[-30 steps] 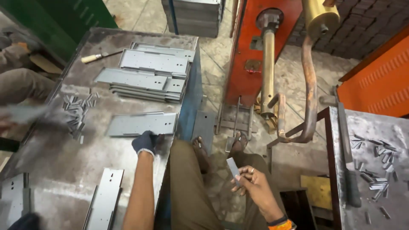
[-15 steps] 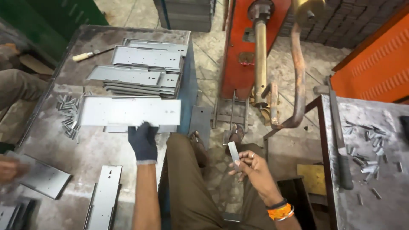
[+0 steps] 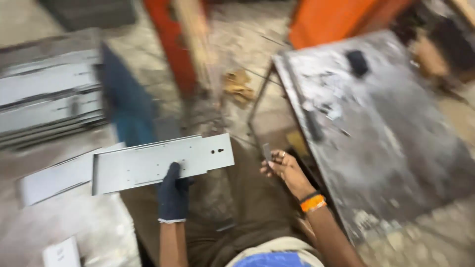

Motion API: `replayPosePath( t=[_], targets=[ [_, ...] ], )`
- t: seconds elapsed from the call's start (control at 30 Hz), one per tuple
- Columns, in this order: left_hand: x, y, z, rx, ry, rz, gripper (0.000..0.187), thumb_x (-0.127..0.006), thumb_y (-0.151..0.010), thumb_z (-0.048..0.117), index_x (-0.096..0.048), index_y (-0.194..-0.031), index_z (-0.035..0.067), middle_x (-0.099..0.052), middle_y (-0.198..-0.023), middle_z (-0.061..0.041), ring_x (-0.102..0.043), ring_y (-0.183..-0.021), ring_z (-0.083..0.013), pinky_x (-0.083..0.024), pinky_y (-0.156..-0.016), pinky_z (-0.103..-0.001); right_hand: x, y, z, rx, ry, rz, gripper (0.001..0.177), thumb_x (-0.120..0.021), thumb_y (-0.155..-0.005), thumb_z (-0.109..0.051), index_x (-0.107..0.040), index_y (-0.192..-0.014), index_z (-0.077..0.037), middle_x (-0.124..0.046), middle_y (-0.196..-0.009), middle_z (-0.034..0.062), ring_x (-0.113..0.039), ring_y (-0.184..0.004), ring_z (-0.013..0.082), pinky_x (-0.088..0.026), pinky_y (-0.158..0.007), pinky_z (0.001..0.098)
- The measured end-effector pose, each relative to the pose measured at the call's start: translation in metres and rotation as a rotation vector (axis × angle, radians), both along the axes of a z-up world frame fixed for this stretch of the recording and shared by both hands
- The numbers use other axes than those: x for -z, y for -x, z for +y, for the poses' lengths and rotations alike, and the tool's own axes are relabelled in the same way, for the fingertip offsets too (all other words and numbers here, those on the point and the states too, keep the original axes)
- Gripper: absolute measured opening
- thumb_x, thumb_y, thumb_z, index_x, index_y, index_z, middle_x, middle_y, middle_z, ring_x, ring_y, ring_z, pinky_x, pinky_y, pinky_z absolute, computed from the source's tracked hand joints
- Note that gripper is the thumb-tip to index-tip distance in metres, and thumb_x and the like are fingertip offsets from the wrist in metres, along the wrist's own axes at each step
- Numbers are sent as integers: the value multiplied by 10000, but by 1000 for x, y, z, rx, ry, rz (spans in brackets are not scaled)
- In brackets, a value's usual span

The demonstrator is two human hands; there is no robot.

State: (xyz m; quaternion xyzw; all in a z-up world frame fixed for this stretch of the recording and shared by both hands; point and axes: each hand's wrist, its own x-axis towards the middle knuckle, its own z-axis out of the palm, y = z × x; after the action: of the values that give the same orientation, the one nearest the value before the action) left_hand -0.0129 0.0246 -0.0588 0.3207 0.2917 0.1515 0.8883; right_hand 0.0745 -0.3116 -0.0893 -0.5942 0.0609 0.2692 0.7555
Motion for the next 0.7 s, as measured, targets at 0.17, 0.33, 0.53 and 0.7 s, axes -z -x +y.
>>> replayPosePath(
  t=[0.17,0.33,0.53,0.7],
  targets=[
    [73,-9,-39,179,-137,20,300,-717,-927,125,-687,-1217,53,-713,-1182,-46,-685,-1065,-165,-561,-898,-333,57,-11,-107,274,615,-192,239,-756,-890,-131,-618,-1044,-11,-685,-862,106,-677,-717,213,-538,-625,366],
    [49,-21,-75,330,-299,-104,282,-698,-967,150,-700,-1238,72,-701,-1253,-31,-658,-1145,-152,-553,-957,-338,90,-50,-173,590,1252,-404,331,-833,-808,-307,-693,-859,-12,-695,-735,154,-682,-697,350,-512,-657,465],
    [47,-26,-97,260,-56,101,281,-713,-928,141,-702,-1207,109,-716,-1207,-40,-674,-1092,-188,-558,-827,-379,106,-76,-188,766,1386,-369,353,-873,-780,-385,-754,-927,-88,-755,-891,149,-706,-848,385,-525,-720,497],
    [56,-22,-97,245,-54,61,314,-726,-901,131,-703,-1209,76,-720,-1240,-76,-678,-1141,-215,-610,-874,-421,126,-75,-196,785,1348,-109,379,-902,-716,-369,-774,-949,-99,-771,-913,117,-732,-869,334,-552,-753,463]
  ],
)
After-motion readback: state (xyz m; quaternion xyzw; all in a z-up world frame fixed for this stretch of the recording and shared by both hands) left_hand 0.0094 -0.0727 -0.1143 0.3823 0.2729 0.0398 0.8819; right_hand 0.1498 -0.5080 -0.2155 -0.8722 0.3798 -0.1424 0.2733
